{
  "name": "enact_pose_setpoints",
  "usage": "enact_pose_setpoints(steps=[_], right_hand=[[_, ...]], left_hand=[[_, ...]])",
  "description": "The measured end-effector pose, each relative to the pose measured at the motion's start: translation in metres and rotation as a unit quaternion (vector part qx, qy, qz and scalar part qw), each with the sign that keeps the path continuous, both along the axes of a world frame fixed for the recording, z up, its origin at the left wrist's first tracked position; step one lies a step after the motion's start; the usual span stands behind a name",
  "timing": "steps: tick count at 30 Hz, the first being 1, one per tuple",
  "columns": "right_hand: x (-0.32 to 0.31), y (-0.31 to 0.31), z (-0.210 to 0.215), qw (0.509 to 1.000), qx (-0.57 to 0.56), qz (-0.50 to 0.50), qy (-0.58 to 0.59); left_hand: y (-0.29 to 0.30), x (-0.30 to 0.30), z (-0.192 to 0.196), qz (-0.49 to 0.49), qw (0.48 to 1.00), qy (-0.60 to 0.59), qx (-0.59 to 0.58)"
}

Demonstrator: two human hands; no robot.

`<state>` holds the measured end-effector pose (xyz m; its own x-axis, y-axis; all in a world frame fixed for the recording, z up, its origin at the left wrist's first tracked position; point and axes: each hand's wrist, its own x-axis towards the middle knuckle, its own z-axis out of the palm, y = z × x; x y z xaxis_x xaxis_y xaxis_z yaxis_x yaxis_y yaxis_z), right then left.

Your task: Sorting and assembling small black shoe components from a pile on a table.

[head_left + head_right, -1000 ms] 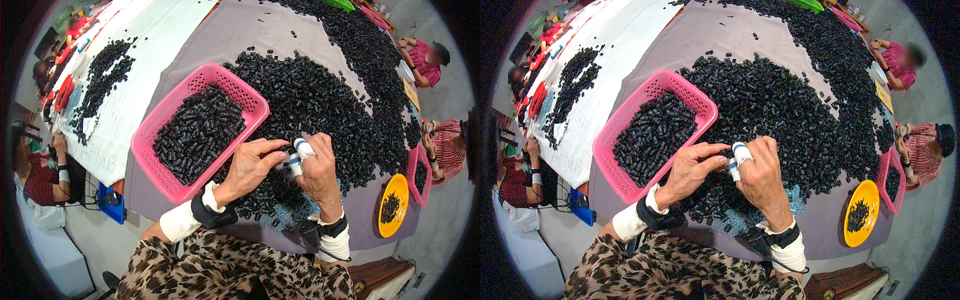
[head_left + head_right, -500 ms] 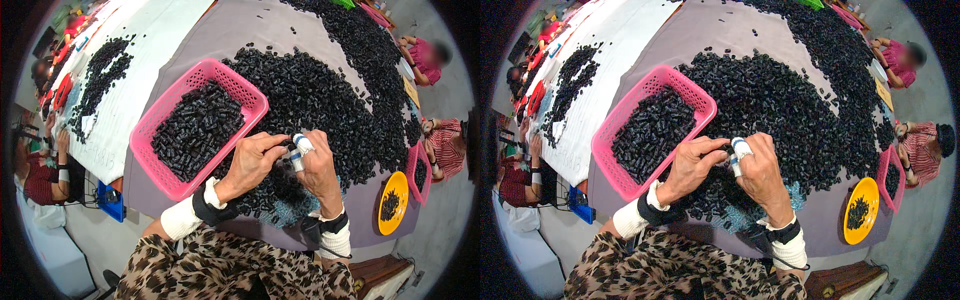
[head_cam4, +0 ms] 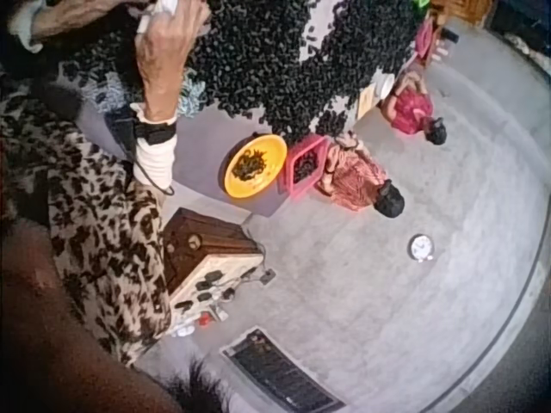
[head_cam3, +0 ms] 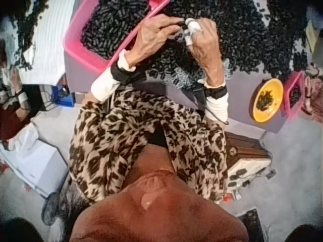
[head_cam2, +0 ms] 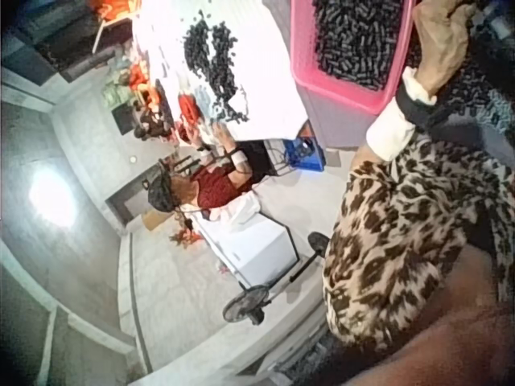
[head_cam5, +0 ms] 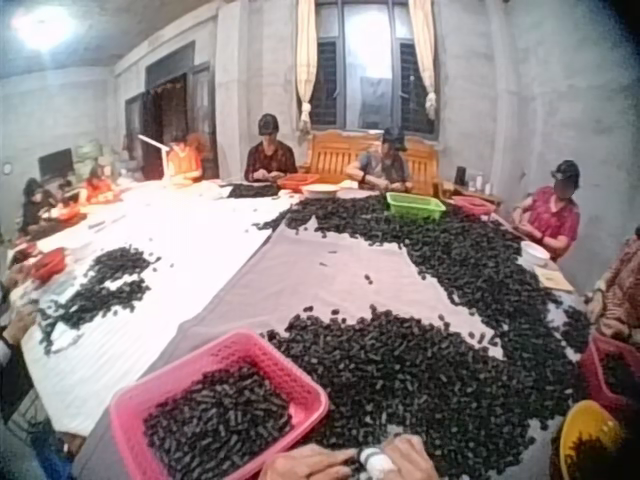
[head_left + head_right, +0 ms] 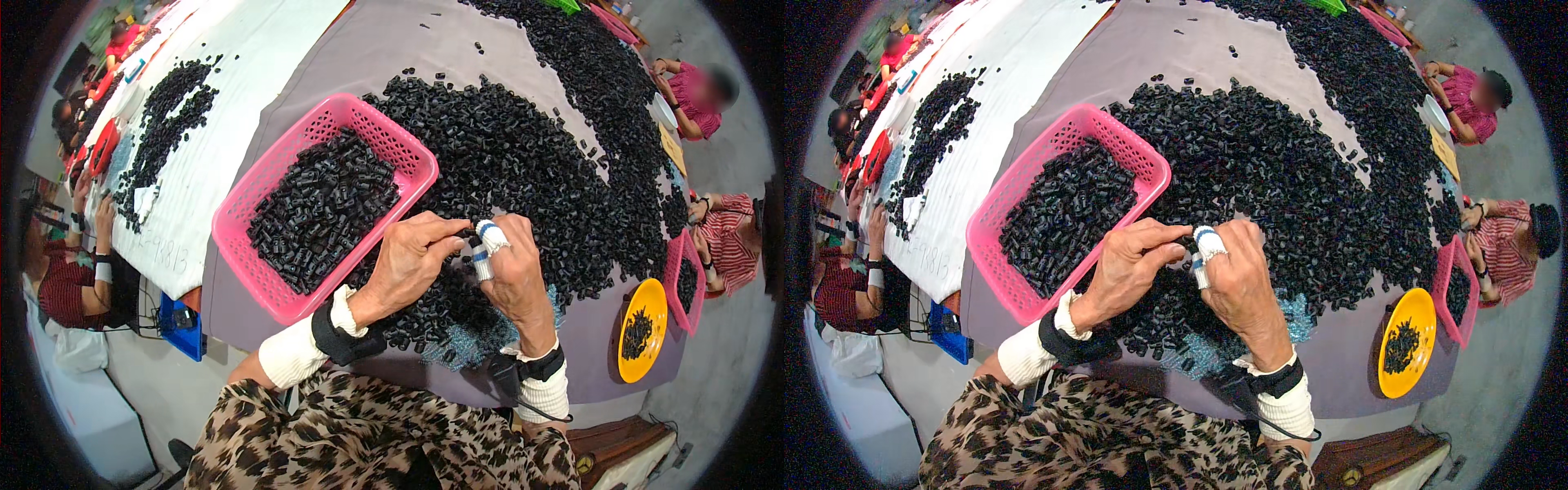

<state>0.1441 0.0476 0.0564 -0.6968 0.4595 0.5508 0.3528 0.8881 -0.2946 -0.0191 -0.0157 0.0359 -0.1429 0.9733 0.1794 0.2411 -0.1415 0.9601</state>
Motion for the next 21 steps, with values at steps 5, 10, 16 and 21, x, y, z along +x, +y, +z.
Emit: enact_pose_setpoints(steps=[5, 10, 16, 21], right_hand=[[0.005, 0.003, -0.002, 0.999, -0.034, 0.014, -0.004], [0.008, 0.008, -0.001, 0.999, -0.032, 0.042, -0.007], [0.009, 0.010, 0.000, 0.998, -0.015, 0.053, -0.027], [0.006, 0.002, -0.001, 1.000, -0.020, 0.022, 0.000]], left_hand=[[0.000, 0.002, 0.005, 0.008, 0.999, -0.036, -0.037], [0.000, 0.003, 0.003, 0.000, 1.000, -0.005, 0.007], [0.000, 0.005, 0.003, 0.011, 0.999, 0.021, 0.022], [0.003, 0.009, -0.001, 0.010, 1.000, -0.011, 0.021]])
